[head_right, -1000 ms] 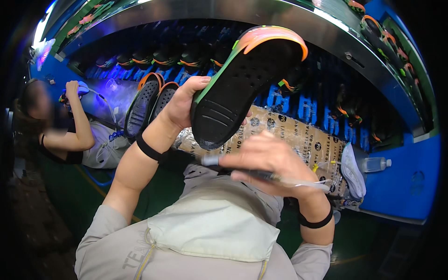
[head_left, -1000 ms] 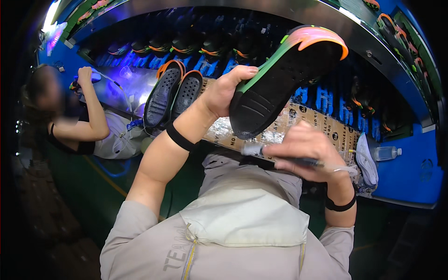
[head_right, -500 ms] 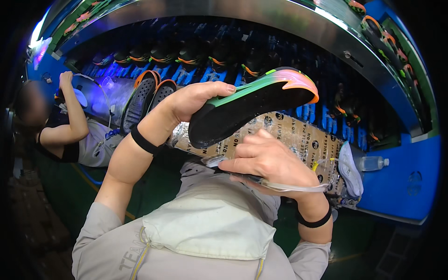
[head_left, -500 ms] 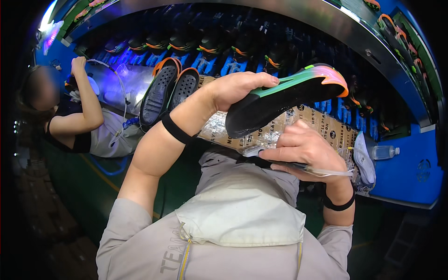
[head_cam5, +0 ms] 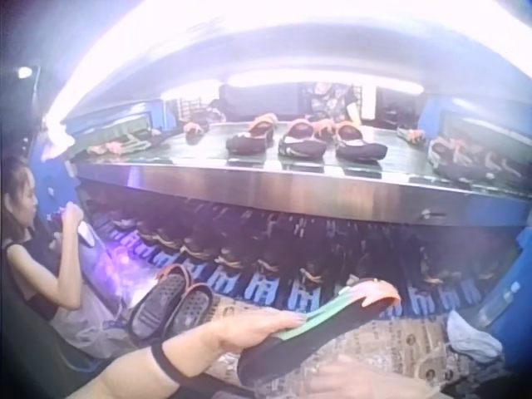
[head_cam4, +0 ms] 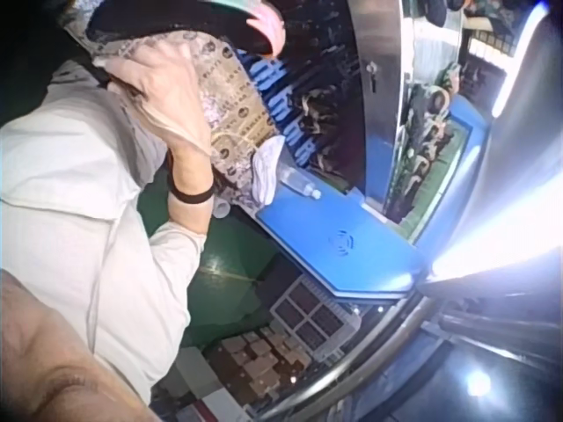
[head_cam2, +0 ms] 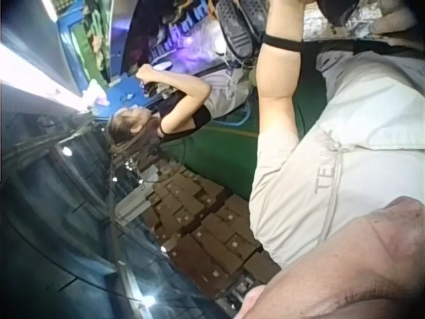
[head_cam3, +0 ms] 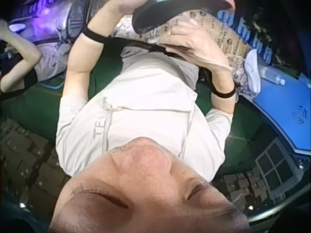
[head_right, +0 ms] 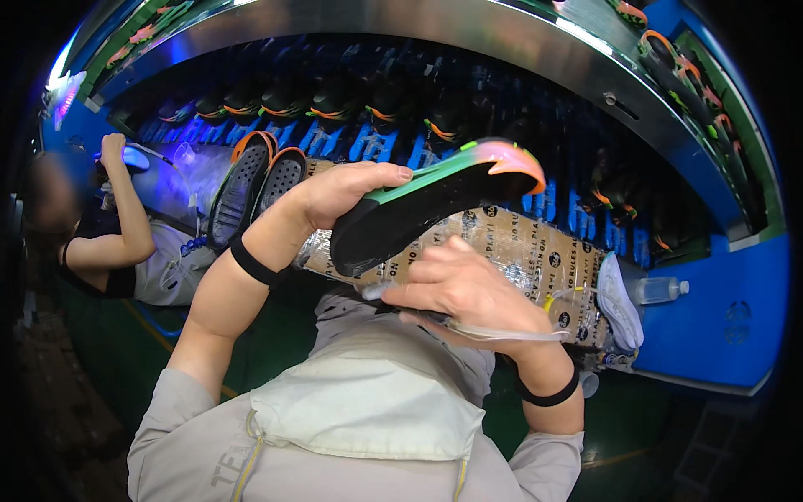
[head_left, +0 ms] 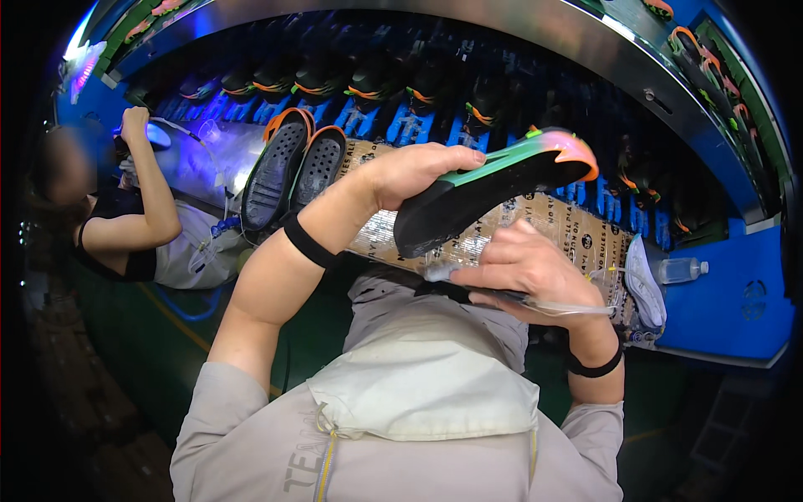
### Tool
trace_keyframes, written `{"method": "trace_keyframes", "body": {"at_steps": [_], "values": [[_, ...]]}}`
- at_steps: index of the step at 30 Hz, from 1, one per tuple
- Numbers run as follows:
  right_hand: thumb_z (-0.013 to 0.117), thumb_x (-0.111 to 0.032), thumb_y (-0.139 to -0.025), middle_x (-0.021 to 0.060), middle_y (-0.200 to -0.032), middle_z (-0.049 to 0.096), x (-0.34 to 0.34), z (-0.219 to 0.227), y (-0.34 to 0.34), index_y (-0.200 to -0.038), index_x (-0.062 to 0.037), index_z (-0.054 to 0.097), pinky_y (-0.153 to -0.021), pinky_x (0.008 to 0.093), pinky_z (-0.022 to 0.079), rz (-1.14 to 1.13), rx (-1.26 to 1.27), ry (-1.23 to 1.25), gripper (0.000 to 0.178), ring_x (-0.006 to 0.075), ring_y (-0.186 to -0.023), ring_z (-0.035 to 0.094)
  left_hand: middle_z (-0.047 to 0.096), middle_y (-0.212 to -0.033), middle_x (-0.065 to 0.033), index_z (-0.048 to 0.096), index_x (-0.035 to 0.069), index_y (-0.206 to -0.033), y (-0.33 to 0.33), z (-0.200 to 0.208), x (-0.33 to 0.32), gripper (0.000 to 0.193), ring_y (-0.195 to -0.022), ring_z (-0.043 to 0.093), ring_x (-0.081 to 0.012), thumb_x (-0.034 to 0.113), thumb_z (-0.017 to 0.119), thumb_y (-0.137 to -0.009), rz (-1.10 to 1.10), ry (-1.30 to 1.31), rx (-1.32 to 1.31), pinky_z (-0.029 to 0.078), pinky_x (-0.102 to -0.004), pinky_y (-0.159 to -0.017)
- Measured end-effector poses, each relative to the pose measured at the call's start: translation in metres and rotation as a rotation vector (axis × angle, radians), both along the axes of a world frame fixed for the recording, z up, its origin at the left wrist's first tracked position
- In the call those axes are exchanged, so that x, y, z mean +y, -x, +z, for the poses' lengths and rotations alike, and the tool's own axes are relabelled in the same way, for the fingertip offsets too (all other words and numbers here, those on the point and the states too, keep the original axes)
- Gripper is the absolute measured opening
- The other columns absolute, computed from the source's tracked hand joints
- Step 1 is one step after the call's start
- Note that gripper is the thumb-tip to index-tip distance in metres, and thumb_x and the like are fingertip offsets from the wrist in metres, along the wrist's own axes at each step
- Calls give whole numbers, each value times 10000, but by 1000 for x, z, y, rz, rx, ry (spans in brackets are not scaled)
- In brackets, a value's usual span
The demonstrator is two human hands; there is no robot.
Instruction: The person applies a liquid substance to the soles and edges of shoes using a handheld applicator, then places them on a conveyor belt.
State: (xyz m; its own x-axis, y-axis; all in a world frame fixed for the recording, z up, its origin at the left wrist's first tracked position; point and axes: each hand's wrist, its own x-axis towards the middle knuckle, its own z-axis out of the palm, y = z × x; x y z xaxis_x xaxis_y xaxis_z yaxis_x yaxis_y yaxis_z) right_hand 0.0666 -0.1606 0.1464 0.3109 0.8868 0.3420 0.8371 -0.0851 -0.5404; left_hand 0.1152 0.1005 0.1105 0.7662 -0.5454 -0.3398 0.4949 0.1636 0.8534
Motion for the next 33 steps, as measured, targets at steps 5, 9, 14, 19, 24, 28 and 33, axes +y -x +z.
{"method": "trace_keyframes", "body": {"at_steps": [5,9,14,19,24,28,33], "values": [[822,-119,-811,4,-827,613,-15,10,-5,-1168,-119,807,-773,389,401,-203,-301,149,358,224,-827,576,787,-1134,-82,709,28,-1351,0,-5,5,461,-893,763,-117,402,622,-1096,10,42,64,626,-276,-771],[823,-107,-789,12,-830,603,-25,16,-7,-1184,-124,806,-767,387,397,-38,-200,148,396,228,-823,571,788,-1159,-84,711,29,-1365,6,-8,14,443,-925,766,-117,374,633,-1097,49,-22,71,623,-268,-801],[848,-104,-790,8,-848,621,-35,19,-10,-1175,-120,806,-764,393,401,-210,-307,152,388,218,-834,584,784,-1187,-86,685,22,-1410,10,-16,24,454,-940,767,-121,348,629,-1099,77,33,101,620,-270,-828],[864,-84,-770,14,-854,630,-42,21,-13,-1176,-116,806,-769,396,409,-297,-287,61,411,229,-816,584,784,-1196,-93,678,5,-1409,14,-22,30,443,-959,770,-128,324,601,-1112,84,102,68,623,-274,-845],[890,-107,-775,41,-847,643,-38,15,-12,-1156,-103,825,-774,392,418,-174,-134,42,387,244,-807,586,777,-1228,-109,667,-6,-1405,17,-34,38,429,-1016,768,-143,304,545,-1135,14,183,72,629,-295,-892],[884,-100,-839,75,-837,691,-15,-7,-1,-1157,-68,826,-728,380,503,-256,254,-234,325,235,-773,656,716,-1388,-213,576,-42,-1501,29,-64,33,551,-1185,748,-285,356,471,-1134,71,333,-6,594,-424,-1069],[809,-27,-888,106,-856,730,8,-32,-12,-1159,-23,810,-704,333,519,-614,490,-209,270,213,-744,673,687,-1415,-260,524,-43,-1539,62,-107,23,649,-1219,731,-381,441,379,-1131,85,673,231,579,-527,-1089]]}}
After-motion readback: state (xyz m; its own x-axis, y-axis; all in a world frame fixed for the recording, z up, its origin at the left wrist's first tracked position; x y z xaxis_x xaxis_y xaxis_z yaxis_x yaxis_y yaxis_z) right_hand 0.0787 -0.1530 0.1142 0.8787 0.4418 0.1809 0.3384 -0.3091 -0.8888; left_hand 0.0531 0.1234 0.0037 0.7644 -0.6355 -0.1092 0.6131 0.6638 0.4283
